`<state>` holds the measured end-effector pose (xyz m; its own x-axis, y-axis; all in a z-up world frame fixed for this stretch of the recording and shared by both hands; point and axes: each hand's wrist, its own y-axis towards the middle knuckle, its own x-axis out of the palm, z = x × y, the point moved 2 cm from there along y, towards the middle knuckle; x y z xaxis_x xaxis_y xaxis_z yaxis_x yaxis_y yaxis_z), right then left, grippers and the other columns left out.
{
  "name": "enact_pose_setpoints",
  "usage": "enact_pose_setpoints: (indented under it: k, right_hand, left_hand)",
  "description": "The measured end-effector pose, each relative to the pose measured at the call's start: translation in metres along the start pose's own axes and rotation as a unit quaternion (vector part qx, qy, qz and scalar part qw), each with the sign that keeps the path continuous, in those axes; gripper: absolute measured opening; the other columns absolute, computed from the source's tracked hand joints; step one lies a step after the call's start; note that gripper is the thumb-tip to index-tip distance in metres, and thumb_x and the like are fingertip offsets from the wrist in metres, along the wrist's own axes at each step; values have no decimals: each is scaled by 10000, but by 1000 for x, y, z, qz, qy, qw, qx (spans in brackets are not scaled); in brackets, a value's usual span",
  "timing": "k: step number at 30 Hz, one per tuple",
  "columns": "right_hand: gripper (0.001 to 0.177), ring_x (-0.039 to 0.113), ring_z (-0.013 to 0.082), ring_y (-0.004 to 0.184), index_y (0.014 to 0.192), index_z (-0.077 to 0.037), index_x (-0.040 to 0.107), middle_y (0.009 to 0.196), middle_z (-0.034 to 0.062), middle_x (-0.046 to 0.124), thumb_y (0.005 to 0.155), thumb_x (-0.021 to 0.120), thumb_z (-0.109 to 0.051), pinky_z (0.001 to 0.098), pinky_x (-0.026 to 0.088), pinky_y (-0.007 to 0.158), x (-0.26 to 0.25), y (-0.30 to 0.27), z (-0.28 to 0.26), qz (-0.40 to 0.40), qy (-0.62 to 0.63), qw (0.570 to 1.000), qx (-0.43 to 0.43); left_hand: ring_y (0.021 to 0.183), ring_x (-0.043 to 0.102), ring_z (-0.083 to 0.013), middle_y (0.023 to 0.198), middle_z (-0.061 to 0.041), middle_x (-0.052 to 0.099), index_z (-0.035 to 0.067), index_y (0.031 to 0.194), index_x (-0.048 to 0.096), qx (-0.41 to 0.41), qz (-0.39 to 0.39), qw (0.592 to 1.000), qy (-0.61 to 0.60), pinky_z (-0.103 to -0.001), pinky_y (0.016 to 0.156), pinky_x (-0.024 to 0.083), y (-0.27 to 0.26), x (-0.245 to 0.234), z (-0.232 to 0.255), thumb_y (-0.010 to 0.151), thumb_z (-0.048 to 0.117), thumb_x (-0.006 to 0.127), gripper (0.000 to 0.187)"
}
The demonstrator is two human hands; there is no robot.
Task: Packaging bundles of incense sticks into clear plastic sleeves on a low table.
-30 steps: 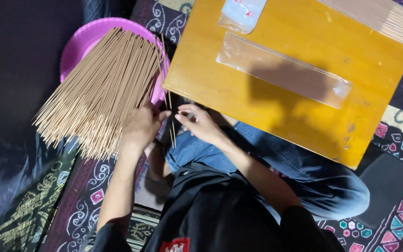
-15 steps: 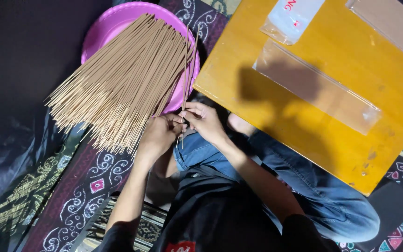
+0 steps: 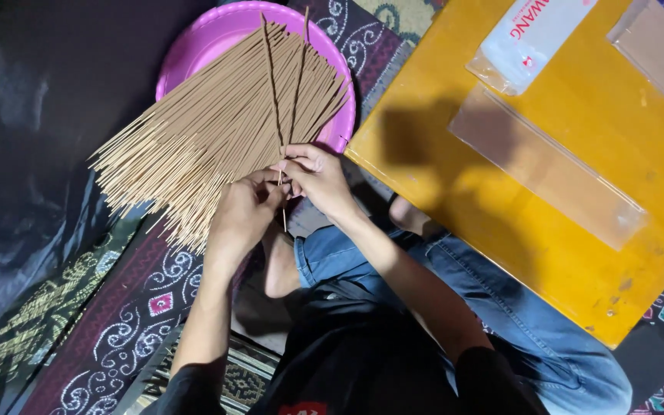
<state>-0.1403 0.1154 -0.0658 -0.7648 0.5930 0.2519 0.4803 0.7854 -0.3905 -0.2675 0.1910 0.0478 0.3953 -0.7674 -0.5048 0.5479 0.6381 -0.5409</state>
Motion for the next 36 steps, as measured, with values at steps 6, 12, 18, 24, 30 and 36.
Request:
enact_pose_setpoints:
  k: [6,12,18,24,30,36]
  right_hand:
    - [357,582,82,470,1227,70,661,921,185,732,910,744,-72,209,478,407,23,-1,-12,11,70,997,33]
    - [321,645,128,531,1192,63,627,995,220,730,912,716,-68,211,490,424,49,-10,-30,21,121,990,68]
    - [325,677,185,540,1138,18,590,944,225,727,886,762,-94,231,482,412,63,-17,-12,10,163,982,93]
    - [327,701,228,531,1131,51,577,925,237,702,883,754,-66,219,476,368,72,-29,-12,-8,168,980,107]
    - [332,708,267,516,1148,48,588,921,258,692,889,770,-52,242,487,342,64,-24,1,-12,143,986,86]
    - [327,667,152,511,1189,24,635,861,177,717,923,753,-126,203,481,387,30,-52,-13,-14,65,997,32]
  left_hand:
    - [841,749,-314,850,-129,789,50,1122,763,13,29,998,-53,-456,769,562,0,-25,-1,1027,219,633,233]
    - [888,742,-362,895,-132,775,117,1128,767,-17,50,997,48,-503,802,536,-6,-60,-4,1049,275,657,208]
    - [952,705,-482,944,-225,742,106,1091,770,3,107,980,167,-569,834,519,-3,-76,-15,1078,306,659,230]
    - [994,702,-434,1021,-206,731,93,1126,758,24,150,962,226,-549,914,500,1,-73,-35,1050,335,715,258]
    - [958,678,-478,1009,-246,715,38,1185,720,84,153,982,75,-578,830,502,-21,-63,17,1088,258,651,250]
    - [1011,635,-353,1107,-155,658,77,1345,647,258,234,915,205,-439,842,448,-3,-44,28,907,-41,764,469]
